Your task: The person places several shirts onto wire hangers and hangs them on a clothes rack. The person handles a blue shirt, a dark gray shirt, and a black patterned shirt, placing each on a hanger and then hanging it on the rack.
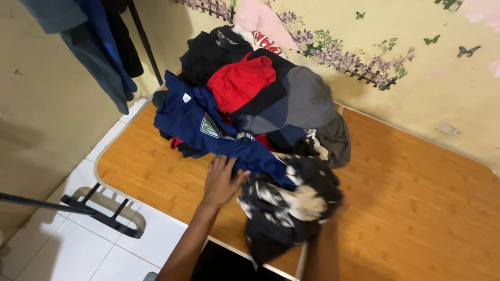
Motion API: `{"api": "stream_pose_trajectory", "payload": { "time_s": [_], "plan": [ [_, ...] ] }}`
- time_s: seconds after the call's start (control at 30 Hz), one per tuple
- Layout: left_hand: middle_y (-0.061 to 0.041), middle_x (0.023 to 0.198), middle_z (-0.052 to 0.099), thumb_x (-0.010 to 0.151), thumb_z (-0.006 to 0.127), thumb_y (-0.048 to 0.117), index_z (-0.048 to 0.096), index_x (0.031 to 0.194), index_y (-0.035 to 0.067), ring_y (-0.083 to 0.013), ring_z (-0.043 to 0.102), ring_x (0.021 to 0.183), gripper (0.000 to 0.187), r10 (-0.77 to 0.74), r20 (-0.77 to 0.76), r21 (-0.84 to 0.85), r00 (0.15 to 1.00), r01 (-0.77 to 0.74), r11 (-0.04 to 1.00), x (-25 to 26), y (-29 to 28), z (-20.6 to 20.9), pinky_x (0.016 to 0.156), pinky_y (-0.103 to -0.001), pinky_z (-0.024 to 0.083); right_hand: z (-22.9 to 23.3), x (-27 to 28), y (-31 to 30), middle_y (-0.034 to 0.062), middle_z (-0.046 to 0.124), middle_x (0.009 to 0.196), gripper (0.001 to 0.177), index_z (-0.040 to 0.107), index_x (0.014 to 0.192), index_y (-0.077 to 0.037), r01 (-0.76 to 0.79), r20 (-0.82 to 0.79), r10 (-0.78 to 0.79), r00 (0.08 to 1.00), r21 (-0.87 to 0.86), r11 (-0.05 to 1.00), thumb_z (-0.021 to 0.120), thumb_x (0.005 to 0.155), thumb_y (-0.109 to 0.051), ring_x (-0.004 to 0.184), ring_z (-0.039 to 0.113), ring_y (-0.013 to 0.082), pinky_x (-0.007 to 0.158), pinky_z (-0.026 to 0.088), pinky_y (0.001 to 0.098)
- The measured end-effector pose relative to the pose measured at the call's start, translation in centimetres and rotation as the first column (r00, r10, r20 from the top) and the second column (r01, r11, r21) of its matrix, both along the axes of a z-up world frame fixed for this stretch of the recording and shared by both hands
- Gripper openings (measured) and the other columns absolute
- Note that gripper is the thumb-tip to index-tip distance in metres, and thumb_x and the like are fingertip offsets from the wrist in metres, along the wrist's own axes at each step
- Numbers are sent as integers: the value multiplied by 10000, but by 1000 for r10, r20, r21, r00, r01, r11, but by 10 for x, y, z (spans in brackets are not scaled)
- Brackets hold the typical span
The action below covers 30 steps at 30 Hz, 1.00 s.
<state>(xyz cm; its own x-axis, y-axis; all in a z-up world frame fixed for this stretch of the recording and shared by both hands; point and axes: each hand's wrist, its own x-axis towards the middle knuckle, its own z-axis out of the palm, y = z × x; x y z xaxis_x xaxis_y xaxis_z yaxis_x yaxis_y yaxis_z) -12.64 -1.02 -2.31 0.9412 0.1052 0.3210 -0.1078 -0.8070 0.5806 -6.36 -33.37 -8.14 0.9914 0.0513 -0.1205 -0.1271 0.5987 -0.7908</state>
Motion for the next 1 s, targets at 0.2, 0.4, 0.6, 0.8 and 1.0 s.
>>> {"api": "stream_pose_trajectory", "payload": {
  "time_s": [0.2,0.4,0.6,0.8,1.0],
  "plan": [
    [-240,1216,570,918,705,423,566,1330,-10,-431,469,1219,614,-7,65,70,998,3,998,0,-2,7,1080,-507,333,-3,-8,-33,186,619,1188,342,582,1261,36,29,40,-15,999,-390,920,577,1009,-195,1074,578,302,988,486,451],
    [-255,1212,567,892,692,484,591,1278,-8,-441,451,1247,633,-6,-3,98,1000,6,995,4,-2,8,1079,-518,312,34,-15,1,229,444,1402,591,429,1397,39,597,479,-365,798,-713,368,712,979,-268,1301,415,330,1127,354,461],
    [-265,1214,568,911,678,493,600,1265,-21,-443,451,1248,629,-4,-15,154,1000,6,988,7,-2,1,1108,-529,299,116,-66,76,286,305,1588,887,421,1458,49,564,617,58,785,-751,343,836,787,-358,1503,277,420,1220,245,490],
    [-257,1249,578,931,655,507,604,1277,-9,-427,459,1270,623,22,-37,176,999,-15,984,8,-5,-2,1139,-520,293,103,-74,113,234,575,1392,591,592,1317,-66,460,462,107,880,-887,49,780,836,-353,1312,515,372,1075,400,484],
    [-221,1340,574,918,650,465,570,1346,36,-410,447,1321,612,51,-7,220,999,-48,974,18,-15,0,1129,-549,267,39,-86,33,139,698,1142,397,624,1330,7,249,190,-169,967,-566,786,631,1088,-307,1029,631,257,897,498,401]
  ]
}}
